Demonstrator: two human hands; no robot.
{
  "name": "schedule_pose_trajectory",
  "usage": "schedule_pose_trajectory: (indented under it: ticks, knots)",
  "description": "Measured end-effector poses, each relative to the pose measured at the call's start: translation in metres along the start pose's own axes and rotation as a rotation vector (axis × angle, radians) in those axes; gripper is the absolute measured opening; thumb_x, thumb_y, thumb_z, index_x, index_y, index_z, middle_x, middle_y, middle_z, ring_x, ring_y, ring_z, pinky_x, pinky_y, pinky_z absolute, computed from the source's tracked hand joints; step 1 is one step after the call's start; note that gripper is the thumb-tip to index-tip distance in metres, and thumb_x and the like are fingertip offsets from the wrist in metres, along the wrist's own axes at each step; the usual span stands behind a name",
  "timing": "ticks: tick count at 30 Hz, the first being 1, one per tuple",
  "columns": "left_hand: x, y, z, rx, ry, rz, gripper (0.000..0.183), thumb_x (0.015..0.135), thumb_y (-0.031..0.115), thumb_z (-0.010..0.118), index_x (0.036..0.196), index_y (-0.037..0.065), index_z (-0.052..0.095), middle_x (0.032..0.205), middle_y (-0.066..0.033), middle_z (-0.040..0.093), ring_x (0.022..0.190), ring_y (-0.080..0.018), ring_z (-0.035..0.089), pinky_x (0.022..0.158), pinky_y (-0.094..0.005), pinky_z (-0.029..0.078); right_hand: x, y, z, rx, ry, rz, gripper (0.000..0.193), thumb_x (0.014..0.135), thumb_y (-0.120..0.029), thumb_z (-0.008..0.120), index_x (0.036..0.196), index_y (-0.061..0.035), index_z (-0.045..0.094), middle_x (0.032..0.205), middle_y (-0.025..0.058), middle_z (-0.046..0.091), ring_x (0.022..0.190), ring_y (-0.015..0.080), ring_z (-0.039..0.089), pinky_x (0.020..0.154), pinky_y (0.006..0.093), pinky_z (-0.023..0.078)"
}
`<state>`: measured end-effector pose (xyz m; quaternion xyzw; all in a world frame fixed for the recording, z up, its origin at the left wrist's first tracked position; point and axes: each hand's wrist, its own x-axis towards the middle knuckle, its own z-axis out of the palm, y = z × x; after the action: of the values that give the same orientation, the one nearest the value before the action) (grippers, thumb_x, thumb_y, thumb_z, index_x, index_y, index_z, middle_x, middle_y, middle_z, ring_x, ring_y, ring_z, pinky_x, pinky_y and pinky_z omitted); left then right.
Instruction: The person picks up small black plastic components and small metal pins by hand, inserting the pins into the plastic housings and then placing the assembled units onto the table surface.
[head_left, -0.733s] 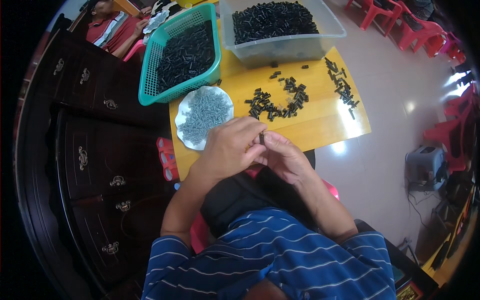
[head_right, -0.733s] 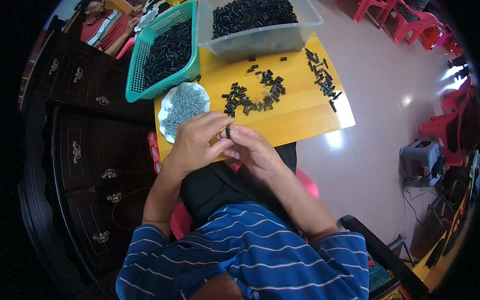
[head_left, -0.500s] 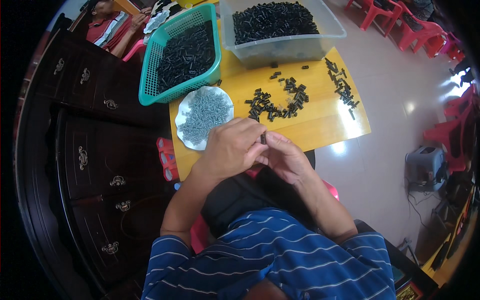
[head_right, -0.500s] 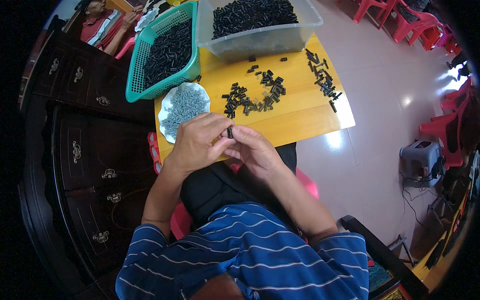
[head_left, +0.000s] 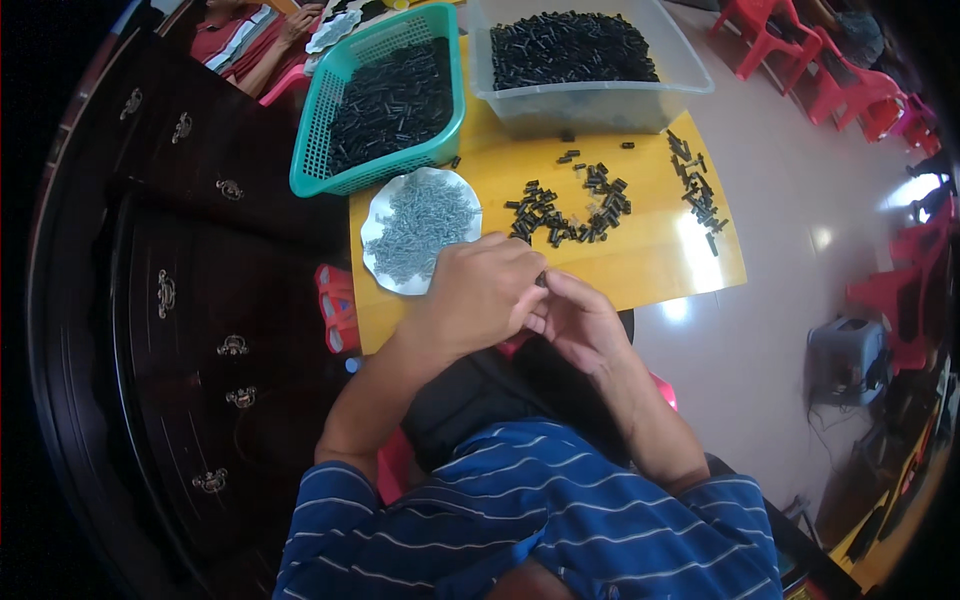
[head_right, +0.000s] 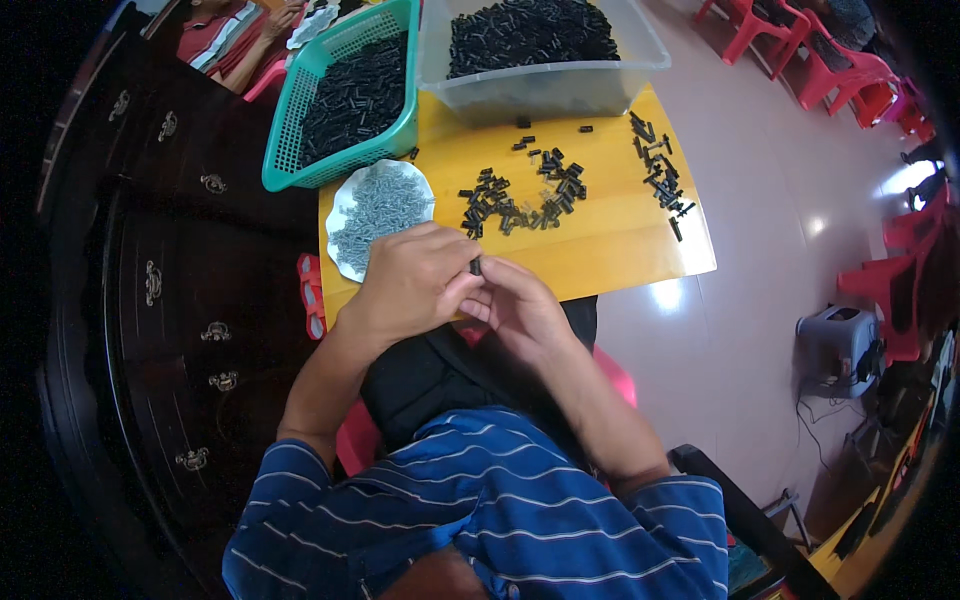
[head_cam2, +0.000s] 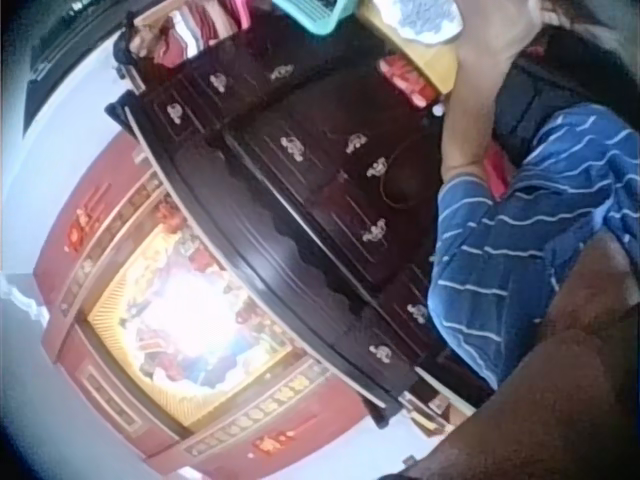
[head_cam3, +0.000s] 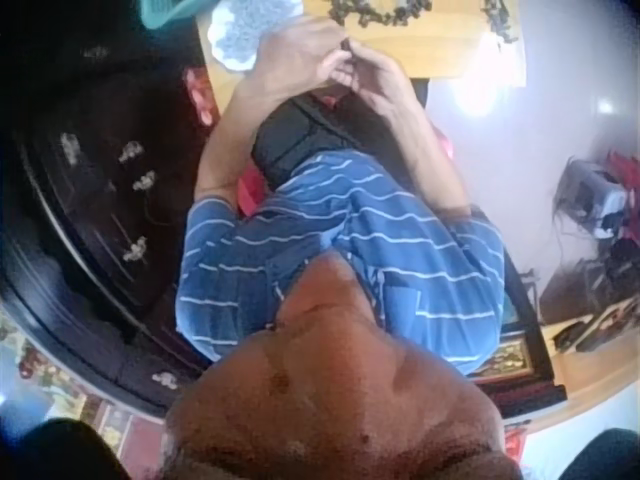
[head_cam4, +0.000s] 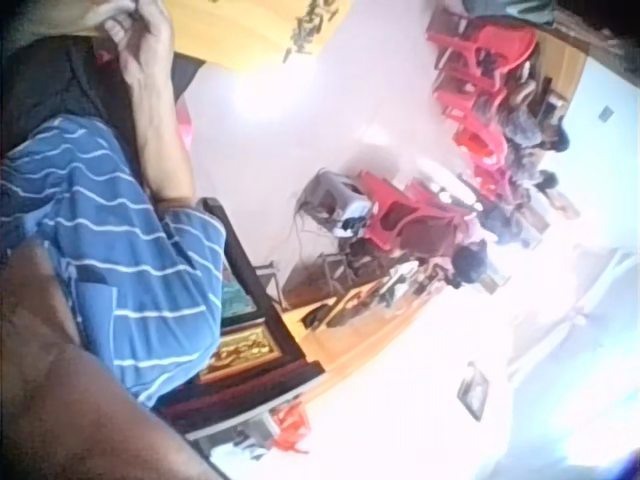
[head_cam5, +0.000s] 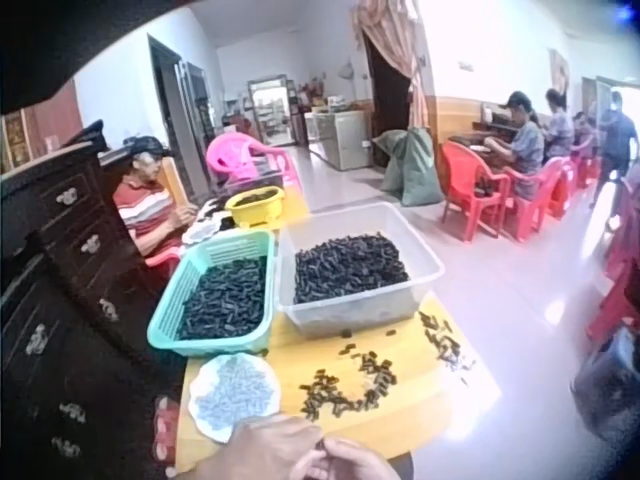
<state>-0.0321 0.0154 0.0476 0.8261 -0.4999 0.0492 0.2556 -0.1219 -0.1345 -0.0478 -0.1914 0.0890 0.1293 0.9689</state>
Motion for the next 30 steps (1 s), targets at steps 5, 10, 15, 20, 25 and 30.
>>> schedule_pose_trajectory:
  ticks: [5, 10, 15, 20, 25, 30]
  knots:
    - [0.001, -0.001, 0.0, 0.038, -0.024, -0.035, 0.019, 0.074, 0.015, 0.076, 0.089, 0.008, 0.069, 0.08, -0.0076, 0.067, 0.079, -0.03, 0.068, 0.066, -0.0421, 0.054, 0.002, -0.001, 0.002, -0.046, 0.021, 0.009, 0.032, 0.1, -0.027, 0.062, 0.122, -0.0041, 0.062, 0.114, 0.0099, 0.069, 0.105, 0.0225, 0.067, 0.096, 0.0391, 0.051]
    - [0.0, -0.002, -0.002, 0.058, -0.051, -0.019, 0.02, 0.074, 0.016, 0.076, 0.092, 0.008, 0.07, 0.083, -0.0073, 0.068, 0.081, -0.0298, 0.069, 0.067, -0.042, 0.055, 0.003, -0.001, 0.008, -0.044, 0.041, 0.018, 0.03, 0.101, -0.027, 0.063, 0.119, -0.0038, 0.064, 0.109, 0.008, 0.071, 0.103, 0.0184, 0.068, 0.094, 0.0357, 0.052]
    - [-0.006, 0.002, -0.001, 0.026, -0.066, -0.035, 0.028, 0.075, 0.016, 0.076, 0.101, 0.009, 0.068, 0.09, -0.008, 0.068, 0.087, -0.0307, 0.068, 0.07, -0.0434, 0.055, 0.0, -0.003, 0.007, -0.13, -0.019, -0.008, 0.028, 0.101, -0.027, 0.062, 0.115, -0.0033, 0.065, 0.108, 0.0095, 0.072, 0.101, 0.0198, 0.068, 0.095, 0.0384, 0.051]
    - [-0.008, -0.002, -0.017, -0.129, -0.126, -0.08, 0.033, 0.078, 0.02, 0.078, 0.108, 0.009, 0.07, 0.092, -0.0095, 0.069, 0.089, -0.0325, 0.069, 0.072, -0.0433, 0.055, -0.005, 0.003, 0.026, -0.225, 0.099, -0.045, 0.028, 0.103, -0.03, 0.062, 0.111, -0.0034, 0.066, 0.097, 0.0084, 0.072, 0.093, 0.0182, 0.069, 0.09, 0.0361, 0.054]
    - [-0.01, -0.018, -0.025, -0.458, -0.12, -0.096, 0.014, 0.084, 0.012, 0.075, 0.096, 0.004, 0.076, 0.088, -0.0104, 0.074, 0.076, -0.0231, 0.072, 0.068, -0.0332, 0.054, -0.004, 0.008, 0.006, -0.289, 0.006, 0.006, 0.034, 0.099, -0.039, 0.069, 0.107, -0.0059, 0.067, 0.098, 0.0054, 0.072, 0.089, 0.0147, 0.067, 0.085, 0.0317, 0.054]
    - [-0.01, -0.049, -0.038, -0.412, -0.183, -0.294, 0.013, 0.087, 0.004, 0.067, 0.098, 0.002, 0.075, 0.073, -0.0059, 0.071, 0.064, -0.0093, 0.064, 0.062, -0.0272, 0.05, -0.005, 0.007, 0.017, -0.359, -0.04, 0.047, 0.031, 0.101, -0.036, 0.068, 0.107, -0.0061, 0.068, 0.097, 0.0031, 0.071, 0.087, 0.0111, 0.066, 0.082, 0.0269, 0.054]
